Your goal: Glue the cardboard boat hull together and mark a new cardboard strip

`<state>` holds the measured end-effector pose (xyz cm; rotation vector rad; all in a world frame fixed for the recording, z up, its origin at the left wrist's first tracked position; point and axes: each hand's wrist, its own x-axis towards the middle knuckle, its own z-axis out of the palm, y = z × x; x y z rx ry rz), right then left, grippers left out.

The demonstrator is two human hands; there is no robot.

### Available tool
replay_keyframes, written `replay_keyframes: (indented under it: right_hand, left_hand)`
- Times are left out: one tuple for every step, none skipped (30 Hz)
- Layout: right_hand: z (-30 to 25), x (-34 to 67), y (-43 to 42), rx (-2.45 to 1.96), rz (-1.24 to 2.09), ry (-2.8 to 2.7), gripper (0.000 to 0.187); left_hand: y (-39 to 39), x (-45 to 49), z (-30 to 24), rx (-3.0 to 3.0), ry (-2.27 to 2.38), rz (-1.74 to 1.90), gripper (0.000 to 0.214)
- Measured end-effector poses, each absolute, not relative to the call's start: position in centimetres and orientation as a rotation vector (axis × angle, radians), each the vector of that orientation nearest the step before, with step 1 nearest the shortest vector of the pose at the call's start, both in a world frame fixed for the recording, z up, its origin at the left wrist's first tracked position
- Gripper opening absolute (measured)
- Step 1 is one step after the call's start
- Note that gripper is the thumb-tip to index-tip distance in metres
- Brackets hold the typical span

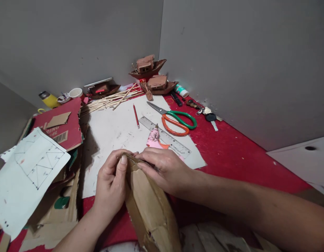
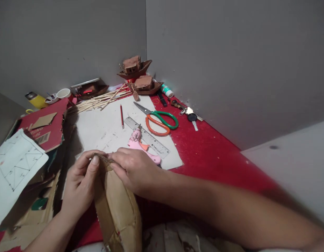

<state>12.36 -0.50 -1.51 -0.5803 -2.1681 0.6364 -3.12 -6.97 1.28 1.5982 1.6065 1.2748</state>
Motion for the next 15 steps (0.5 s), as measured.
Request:
replay_keyframes:
  right_hand:
    - [-1.58, 12.31, -0.5, -0.575, 0.643, -2.174, 0.018]
    - [-1.63, 12.27, -0.5, -0.569, 0.642, -2.181, 0.019]
    - [-1.67, 12.25, -0.5, -0.561, 0.637, -2.193, 0.019]
    - [-1.68, 12.25, -0.51, -0.552, 0.631, -2.207, 0.019]
    - [-1.65, 12.26, -0.53, -0.542, 0.629, -2.22, 0.02]
    - [-1.6, 12.29, -0.56, -0.536, 0.632, -2.231, 0.02]
    - [-1.51, 12.34, -0.59, -0.536, 0.64, -2.239, 0.02]
    - [-1.42, 12.4, -0.62, -0.543, 0.652, -2.242, 0.02]
    - [-1.32, 12.46, -0.66, -0.557, 0.665, -2.24, 0.019]
    - [-1.22, 12.51, -0.71, -0.569, 0.672, -2.226, 0.018]
    - [-1.14, 12.55, -0.75, -0.578, 0.674, -2.212, 0.017]
    - [-1.09, 12.58, -0.79, -0.585, 0.67, -2.197, 0.017]
    - [-1.07, 12.58, -0.82, -0.585, 0.658, -2.185, 0.017]
    - [-1.07, 12.57, -0.84, -0.579, 0.638, -2.175, 0.017]
    - [-1.1, 12.55, -0.86, -0.57, 0.614, -2.172, 0.019]
  left_hand:
    - [-7.01, -3.13, 1.25, 1.594, 1.606, 1.272, 0.016]
    - [-7.04, -3.13, 1.2, 1.586, 1.602, 1.268, 0.016]
    - [-7.06, -3.12, 1.12, 1.573, 1.595, 1.268, 0.016]
    - [-7.07, -3.12, 1.04, 1.555, 1.585, 1.268, 0.017]
    - [-7.07, -3.1, 0.97, 1.536, 1.576, 1.267, 0.018]
    - [-7.06, -3.08, 0.9, 1.518, 1.569, 1.266, 0.018]
    - [-7.04, -3.05, 0.86, 1.503, 1.564, 1.262, 0.018]
    - [-7.03, -3.03, 0.83, 1.492, 1.56, 1.254, 0.019]
    - [-7.01, -3.0, 0.84, 1.487, 1.556, 1.247, 0.019]
    - [-7.0, -2.98, 0.85, 1.489, 1.551, 1.244, 0.018]
    - [-7.01, -2.97, 0.88, 1.493, 1.543, 1.246, 0.018]
    - [-7.03, -2.96, 0.91, 1.495, 1.534, 1.25, 0.018]
    - [-7.06, -2.96, 0.93, 1.494, 1.527, 1.255, 0.017]
    - [-7.09, -2.97, 0.95, 1.489, 1.523, 1.259, 0.017]
    - [-7.11, -2.98, 0.96, 1.482, 1.525, 1.265, 0.018]
